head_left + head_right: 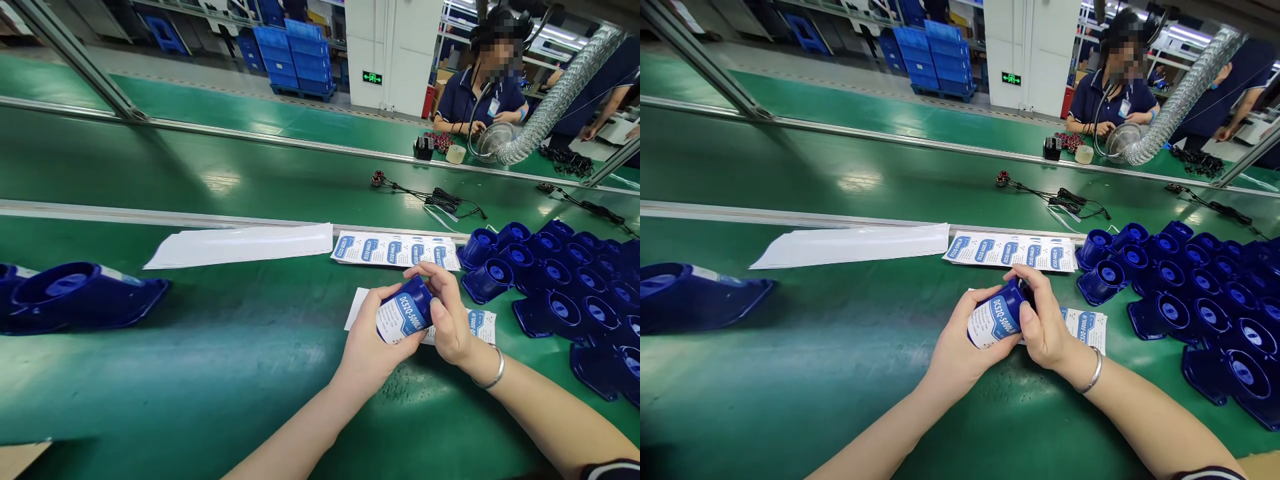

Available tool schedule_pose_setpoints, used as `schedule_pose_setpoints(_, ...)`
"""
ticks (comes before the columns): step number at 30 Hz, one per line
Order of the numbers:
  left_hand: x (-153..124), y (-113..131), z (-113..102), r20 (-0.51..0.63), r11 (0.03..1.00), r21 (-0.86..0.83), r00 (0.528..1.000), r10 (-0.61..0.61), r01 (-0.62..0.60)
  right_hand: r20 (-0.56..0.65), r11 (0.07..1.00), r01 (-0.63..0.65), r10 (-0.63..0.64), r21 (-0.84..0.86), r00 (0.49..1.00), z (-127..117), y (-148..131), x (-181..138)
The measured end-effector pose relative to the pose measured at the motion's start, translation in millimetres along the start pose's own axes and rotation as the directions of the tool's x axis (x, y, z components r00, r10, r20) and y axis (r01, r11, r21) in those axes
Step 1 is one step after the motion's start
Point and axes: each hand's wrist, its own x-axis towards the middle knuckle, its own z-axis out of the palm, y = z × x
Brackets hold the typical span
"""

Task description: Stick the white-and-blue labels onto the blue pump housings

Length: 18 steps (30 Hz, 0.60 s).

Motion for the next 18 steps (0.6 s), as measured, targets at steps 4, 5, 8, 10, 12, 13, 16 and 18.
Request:
schedule_pose_setpoints(4,3,2,-6,0.099,0.991,-0.113,0.993,-0.06,0.071,-0.009,1.0,0.019,-0.019,-0.005,1.0,-2,-1,0)
schedule_pose_setpoints(5,5,3,-8,0.15,0.965,-0.218,0.982,-0.113,0.144,-0.002,1.0,0.026,-0.026,-0.002,1.0,-2,-1,0)
schedule_pose_setpoints(8,11,3,-12,0.226,0.793,-0.505,0.939,-0.26,0.341,0.053,0.996,0.084,-0.083,-0.019,0.995,0,-2,-1)
schedule_pose_setpoints(10,14,1,-13,0.233,0.701,-0.584,0.912,-0.337,0.408,0.095,0.989,0.138,-0.132,-0.054,0.987,1,-3,-1)
schedule_pose_setpoints(12,15,-3,-13,0.251,0.653,-0.611,0.892,-0.376,0.448,0.123,0.981,0.173,-0.162,-0.089,0.979,2,-5,-1)
schedule_pose_setpoints(13,15,-4,-13,0.259,0.644,-0.614,0.887,-0.382,0.456,0.129,0.977,0.186,-0.173,-0.1,0.976,3,-6,0)
schedule_pose_setpoints(16,14,-4,-13,0.257,0.678,-0.591,0.898,-0.357,0.438,0.135,0.972,0.204,-0.188,-0.118,0.973,3,-8,1)
schedule_pose_setpoints(18,12,-2,-12,0.235,0.736,-0.554,0.921,-0.311,0.39,0.13,0.972,0.198,-0.182,-0.127,0.975,3,-9,0)
